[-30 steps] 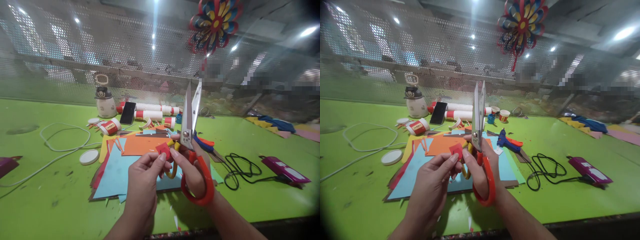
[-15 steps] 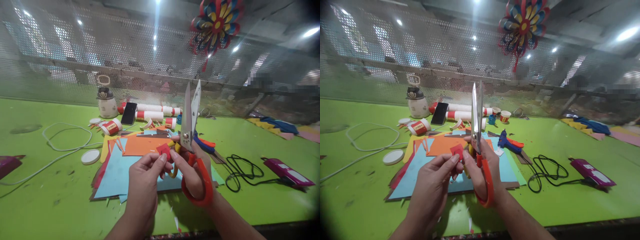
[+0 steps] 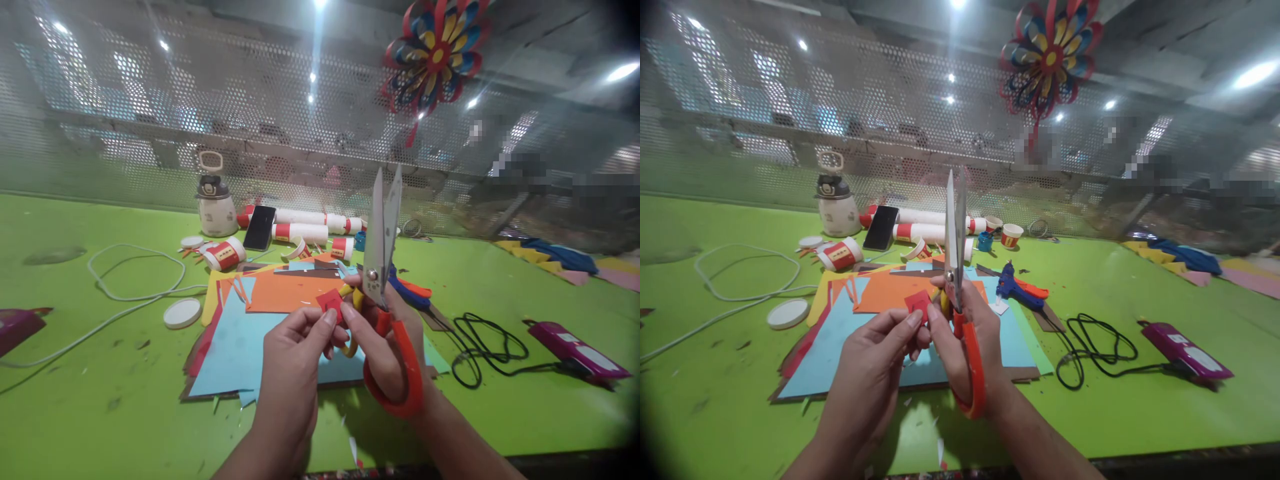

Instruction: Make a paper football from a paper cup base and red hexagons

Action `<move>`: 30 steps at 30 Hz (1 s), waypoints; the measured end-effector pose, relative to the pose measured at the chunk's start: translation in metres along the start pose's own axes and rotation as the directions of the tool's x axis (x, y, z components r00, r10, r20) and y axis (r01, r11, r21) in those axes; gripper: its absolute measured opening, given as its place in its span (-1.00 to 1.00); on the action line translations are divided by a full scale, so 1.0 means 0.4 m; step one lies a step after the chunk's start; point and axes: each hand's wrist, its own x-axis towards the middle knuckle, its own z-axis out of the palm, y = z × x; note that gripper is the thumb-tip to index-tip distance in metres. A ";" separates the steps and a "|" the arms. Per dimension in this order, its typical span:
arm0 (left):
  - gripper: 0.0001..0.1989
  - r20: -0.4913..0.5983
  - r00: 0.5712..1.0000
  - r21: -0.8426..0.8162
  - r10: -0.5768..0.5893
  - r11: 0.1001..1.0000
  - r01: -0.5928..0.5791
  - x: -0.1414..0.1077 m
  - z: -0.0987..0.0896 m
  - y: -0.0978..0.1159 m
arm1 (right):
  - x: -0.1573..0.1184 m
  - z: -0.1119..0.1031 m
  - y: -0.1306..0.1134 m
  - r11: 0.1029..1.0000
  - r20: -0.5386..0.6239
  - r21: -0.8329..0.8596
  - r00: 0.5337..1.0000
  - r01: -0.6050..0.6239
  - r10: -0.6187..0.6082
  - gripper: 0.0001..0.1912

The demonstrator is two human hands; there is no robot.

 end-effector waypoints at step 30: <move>-0.91 -0.037 0.999 -0.010 0.022 1.000 -0.022 -0.021 0.006 0.015 | 0.003 -0.001 -0.003 0.999 -0.002 -0.024 1.000 0.021 -0.021 -0.73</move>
